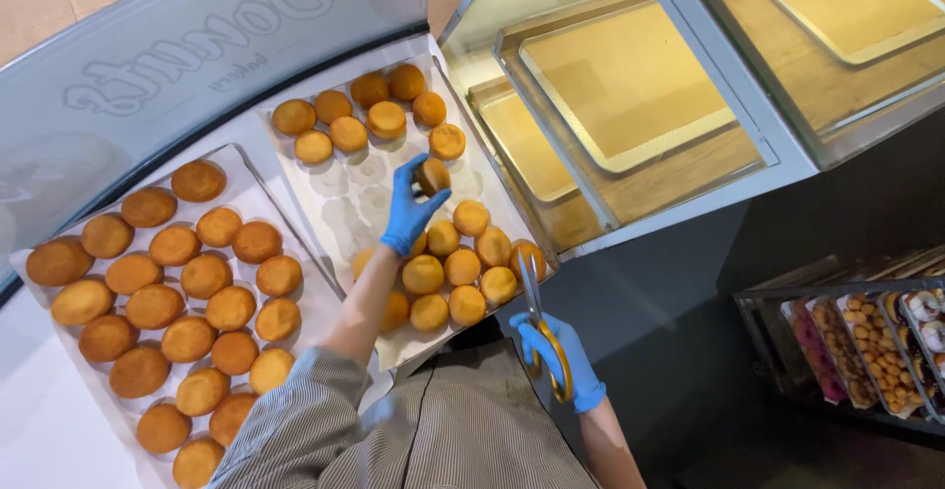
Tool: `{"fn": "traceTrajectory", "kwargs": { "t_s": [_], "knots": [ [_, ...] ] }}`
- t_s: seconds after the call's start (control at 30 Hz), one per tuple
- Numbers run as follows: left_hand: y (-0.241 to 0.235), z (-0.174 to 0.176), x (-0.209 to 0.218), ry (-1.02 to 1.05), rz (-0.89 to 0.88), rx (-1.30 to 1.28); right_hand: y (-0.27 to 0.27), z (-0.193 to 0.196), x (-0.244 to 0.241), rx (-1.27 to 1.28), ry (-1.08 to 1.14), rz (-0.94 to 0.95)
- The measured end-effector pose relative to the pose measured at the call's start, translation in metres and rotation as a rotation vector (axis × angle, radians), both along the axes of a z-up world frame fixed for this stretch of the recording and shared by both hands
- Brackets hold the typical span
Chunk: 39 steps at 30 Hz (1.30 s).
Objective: Use scissors to cut an opening in the side of several donuts to prepare them for filling.
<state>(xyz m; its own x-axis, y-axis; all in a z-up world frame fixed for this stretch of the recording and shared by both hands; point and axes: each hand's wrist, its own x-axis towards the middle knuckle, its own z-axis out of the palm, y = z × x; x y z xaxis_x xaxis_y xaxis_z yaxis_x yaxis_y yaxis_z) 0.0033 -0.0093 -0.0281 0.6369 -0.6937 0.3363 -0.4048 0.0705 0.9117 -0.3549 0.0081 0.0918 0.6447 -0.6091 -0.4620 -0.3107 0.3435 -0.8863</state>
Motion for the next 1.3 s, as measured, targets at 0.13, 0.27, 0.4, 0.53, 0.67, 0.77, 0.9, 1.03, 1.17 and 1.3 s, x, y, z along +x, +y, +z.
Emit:
{"fn": "traceTrajectory", "kwargs": {
  "t_s": [0.13,0.27,0.4,0.53,0.67,0.77,0.9,1.03,1.17,1.3],
  "knots": [
    [0.025,0.046,-0.035,0.528,-0.165,-0.127,-0.003,0.023,0.02,-0.078,-0.035,0.12],
    [0.044,0.103,-0.063,0.718,-0.312,-0.324,-0.004,0.04,0.03,-0.142,-0.056,0.199],
    [0.057,0.143,-0.079,0.422,-0.236,-0.156,-0.004,0.048,0.029,-0.18,-0.143,0.26],
    [0.061,0.15,-0.082,0.173,-0.238,-0.194,-0.001,0.047,0.027,-0.198,-0.14,0.262],
    [0.065,0.16,-0.087,0.117,-0.256,-0.18,0.0,0.055,0.03,-0.255,-0.1,0.252],
    [0.068,0.155,-0.091,0.06,-0.302,-0.138,-0.001,0.055,0.029,-0.277,-0.07,0.25],
    [0.077,0.147,-0.108,-0.11,-0.33,-0.04,-0.001,0.064,0.038,-0.349,-0.118,0.238],
    [0.082,0.129,-0.125,-0.074,-0.357,-0.041,0.002,0.051,0.047,-0.254,-0.225,0.186],
    [0.084,0.112,-0.116,0.125,-0.279,-0.061,0.007,0.025,0.049,-0.155,-0.127,0.104],
    [0.089,0.121,-0.103,0.167,-0.269,-0.016,0.007,0.028,0.066,-0.146,-0.149,0.118]
  ]
}}
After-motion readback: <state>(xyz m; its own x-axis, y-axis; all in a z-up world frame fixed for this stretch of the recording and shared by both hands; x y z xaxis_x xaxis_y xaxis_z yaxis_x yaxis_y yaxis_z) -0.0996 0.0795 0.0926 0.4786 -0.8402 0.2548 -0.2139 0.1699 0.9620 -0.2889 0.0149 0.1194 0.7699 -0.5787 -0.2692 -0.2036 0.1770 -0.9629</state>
